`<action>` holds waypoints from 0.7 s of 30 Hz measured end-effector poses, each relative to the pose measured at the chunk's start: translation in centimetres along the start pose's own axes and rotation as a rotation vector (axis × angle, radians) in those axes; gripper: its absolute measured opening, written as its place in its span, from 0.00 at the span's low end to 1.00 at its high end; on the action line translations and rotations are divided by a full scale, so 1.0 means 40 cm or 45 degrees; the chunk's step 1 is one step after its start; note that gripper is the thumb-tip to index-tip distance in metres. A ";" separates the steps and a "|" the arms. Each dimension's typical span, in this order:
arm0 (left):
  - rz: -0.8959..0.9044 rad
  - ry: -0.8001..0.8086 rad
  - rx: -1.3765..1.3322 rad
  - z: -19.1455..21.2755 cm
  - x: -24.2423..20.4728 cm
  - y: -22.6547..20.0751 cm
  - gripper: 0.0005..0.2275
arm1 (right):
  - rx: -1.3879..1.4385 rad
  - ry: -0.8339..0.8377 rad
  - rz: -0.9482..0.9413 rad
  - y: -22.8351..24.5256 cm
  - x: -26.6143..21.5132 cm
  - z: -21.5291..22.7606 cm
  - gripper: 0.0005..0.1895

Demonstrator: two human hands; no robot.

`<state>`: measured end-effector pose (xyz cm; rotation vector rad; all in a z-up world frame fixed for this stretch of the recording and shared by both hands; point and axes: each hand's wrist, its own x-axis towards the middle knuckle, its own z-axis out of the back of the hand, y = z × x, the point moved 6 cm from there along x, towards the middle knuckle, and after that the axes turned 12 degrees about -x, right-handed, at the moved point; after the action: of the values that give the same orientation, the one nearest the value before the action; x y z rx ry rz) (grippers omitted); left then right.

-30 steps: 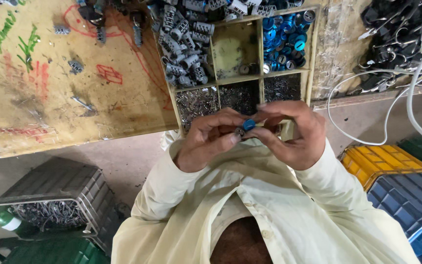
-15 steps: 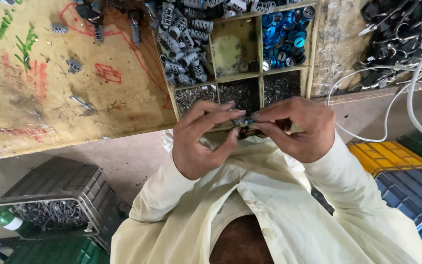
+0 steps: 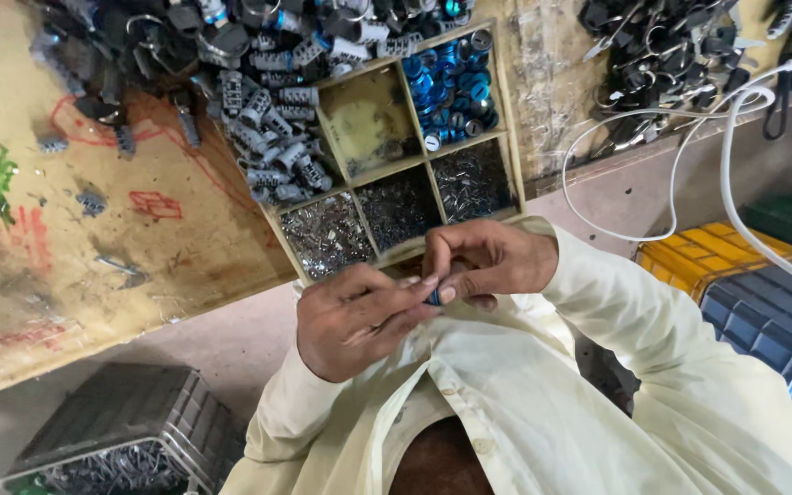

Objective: The person assembles keychains by hand, picking small metal rings and blue plastic caps from a compartmentalized tray, attaching them to key blanks, and placing the finished keychains into a pile on the table. The process is repeated continuously throughout the clip.

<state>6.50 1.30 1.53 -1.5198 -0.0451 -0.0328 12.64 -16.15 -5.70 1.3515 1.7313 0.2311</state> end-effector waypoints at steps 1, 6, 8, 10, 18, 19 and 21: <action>0.030 0.017 -0.041 -0.006 0.009 0.007 0.16 | -0.037 -0.006 -0.023 0.018 -0.002 0.002 0.07; 0.122 0.050 -0.128 -0.041 0.037 0.028 0.15 | -1.274 -0.479 0.631 0.203 -0.101 0.051 0.10; 0.190 0.002 -0.217 -0.054 0.042 0.033 0.14 | -1.971 -1.316 0.482 0.263 -0.173 0.131 0.05; 0.201 -0.023 -0.239 -0.051 0.035 0.034 0.14 | -2.463 -1.897 0.140 0.274 -0.220 0.184 0.08; 0.243 -0.100 -0.361 -0.027 0.032 0.064 0.12 | -2.229 -2.060 0.369 0.270 -0.258 0.242 0.10; 0.273 -0.111 -0.401 -0.030 0.028 0.073 0.12 | -2.174 -2.033 0.440 0.274 -0.255 0.223 0.11; 0.342 -0.120 -0.522 -0.036 0.013 0.095 0.11 | -1.141 -1.762 0.996 0.266 -0.254 0.195 0.07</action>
<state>7.21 0.05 -2.29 -1.9252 0.0961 0.2583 25.60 -23.49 1.78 0.9456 -0.1313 0.3208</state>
